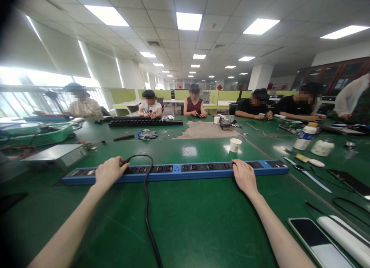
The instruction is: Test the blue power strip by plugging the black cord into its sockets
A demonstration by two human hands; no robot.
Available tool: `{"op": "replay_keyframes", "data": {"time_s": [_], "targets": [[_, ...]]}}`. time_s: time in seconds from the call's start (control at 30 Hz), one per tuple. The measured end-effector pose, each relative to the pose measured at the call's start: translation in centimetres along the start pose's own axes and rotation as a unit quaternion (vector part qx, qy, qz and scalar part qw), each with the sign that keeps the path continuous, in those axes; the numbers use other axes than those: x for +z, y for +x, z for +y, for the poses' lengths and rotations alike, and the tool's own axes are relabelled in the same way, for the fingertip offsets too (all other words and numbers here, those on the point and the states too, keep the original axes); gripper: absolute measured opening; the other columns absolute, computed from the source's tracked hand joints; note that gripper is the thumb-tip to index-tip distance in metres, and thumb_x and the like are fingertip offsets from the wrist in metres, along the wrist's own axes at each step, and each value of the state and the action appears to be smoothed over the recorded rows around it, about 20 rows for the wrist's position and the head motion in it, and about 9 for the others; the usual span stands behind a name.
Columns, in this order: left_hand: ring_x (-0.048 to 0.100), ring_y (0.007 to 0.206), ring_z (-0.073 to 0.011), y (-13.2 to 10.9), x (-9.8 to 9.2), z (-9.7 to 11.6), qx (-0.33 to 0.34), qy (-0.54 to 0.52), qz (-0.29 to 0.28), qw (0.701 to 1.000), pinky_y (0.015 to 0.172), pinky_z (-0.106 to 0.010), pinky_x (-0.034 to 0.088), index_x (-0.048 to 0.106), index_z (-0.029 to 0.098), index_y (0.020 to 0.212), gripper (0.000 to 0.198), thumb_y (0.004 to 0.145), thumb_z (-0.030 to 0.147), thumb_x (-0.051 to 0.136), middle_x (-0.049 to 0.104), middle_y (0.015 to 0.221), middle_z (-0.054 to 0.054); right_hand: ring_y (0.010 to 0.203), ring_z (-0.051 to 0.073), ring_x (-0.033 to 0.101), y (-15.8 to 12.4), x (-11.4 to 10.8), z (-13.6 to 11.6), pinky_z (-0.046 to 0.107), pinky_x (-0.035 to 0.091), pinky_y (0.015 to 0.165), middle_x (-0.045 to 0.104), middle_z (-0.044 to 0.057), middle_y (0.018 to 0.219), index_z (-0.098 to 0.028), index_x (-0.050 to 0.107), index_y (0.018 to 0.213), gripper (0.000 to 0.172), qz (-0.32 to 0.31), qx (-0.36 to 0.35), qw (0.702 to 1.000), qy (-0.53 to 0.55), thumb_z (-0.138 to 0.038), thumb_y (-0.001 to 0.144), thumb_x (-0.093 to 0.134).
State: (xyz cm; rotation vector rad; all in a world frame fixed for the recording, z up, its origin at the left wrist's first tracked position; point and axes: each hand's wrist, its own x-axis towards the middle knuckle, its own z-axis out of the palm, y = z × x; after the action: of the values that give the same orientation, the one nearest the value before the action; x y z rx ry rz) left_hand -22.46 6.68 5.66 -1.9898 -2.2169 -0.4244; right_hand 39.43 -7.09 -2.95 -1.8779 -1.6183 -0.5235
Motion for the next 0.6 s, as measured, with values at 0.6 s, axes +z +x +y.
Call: {"op": "replay_keyframes", "data": {"time_s": [0.6], "targets": [[0.068, 0.106, -0.0297, -1.4, -4.7, 2.1, 0.063, -0.077, 0.149, 0.984, 0.083, -0.035, 0.052, 0.075, 0.026, 0.129, 0.049, 0.1, 0.055, 0.047, 0.072, 0.121, -0.012, 0.134, 0.024, 0.058, 0.0, 0.2, 0.2, 0.045, 0.041, 0.11, 0.068, 0.005, 0.141, -0.028, 0.067, 0.135, 0.046, 0.01, -0.004, 1.0, -0.016, -0.038, 0.107, 0.032]]}}
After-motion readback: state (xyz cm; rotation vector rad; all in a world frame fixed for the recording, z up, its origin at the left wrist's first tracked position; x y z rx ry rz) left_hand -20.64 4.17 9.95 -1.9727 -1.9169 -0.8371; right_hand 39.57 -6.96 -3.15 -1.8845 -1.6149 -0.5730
